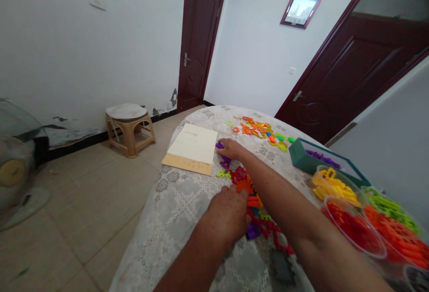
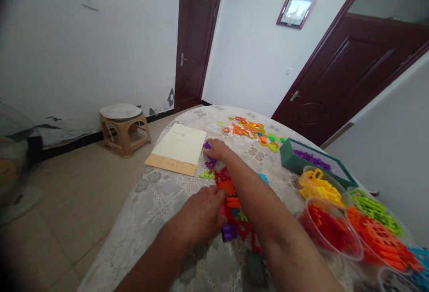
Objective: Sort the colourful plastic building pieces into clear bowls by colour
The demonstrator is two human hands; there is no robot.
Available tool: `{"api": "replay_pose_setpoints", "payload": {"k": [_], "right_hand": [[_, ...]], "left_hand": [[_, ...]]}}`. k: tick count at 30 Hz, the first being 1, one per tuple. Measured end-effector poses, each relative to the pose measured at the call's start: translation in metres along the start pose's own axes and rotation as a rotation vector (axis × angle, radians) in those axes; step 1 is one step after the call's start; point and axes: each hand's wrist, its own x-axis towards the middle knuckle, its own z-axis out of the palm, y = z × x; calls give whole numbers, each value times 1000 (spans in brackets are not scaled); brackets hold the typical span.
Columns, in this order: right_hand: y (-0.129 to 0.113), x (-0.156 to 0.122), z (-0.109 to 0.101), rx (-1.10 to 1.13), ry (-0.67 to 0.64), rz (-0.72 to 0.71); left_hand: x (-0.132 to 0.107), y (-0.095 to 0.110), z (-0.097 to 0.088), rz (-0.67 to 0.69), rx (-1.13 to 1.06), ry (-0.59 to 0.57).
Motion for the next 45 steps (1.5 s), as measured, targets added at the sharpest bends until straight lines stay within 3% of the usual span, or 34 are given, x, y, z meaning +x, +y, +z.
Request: {"api": "replay_pose_setpoints", "payload": {"k": [7,12,16,23,27,30,35,39,45], "right_hand": [[4,-60,-4,44,-70,-201],[4,-116,-8,113,-91,-327],[3,-160,-13,100,-65,-263],[18,-251,-16,213,163,-254],[25,-300,-18,225,201,-167],[22,-337,-18,179,198,-23],[7,-394,-1,154,131,127],[-10,-412,21,164,73,154],[-19,-385,26,224,37,158]], "left_hand": [[10,-10,-3,-290,121,151],[19,-9,15,-199,137,99],[17,-2,23,-28,151,34],[8,2,9,98,142,-53],[5,-5,0,106,125,-80],[1,-9,-9,80,128,-113],[-9,-7,-23,-40,187,-165],[-8,5,-19,-92,259,-218],[1,11,-4,-88,313,-258]]}}
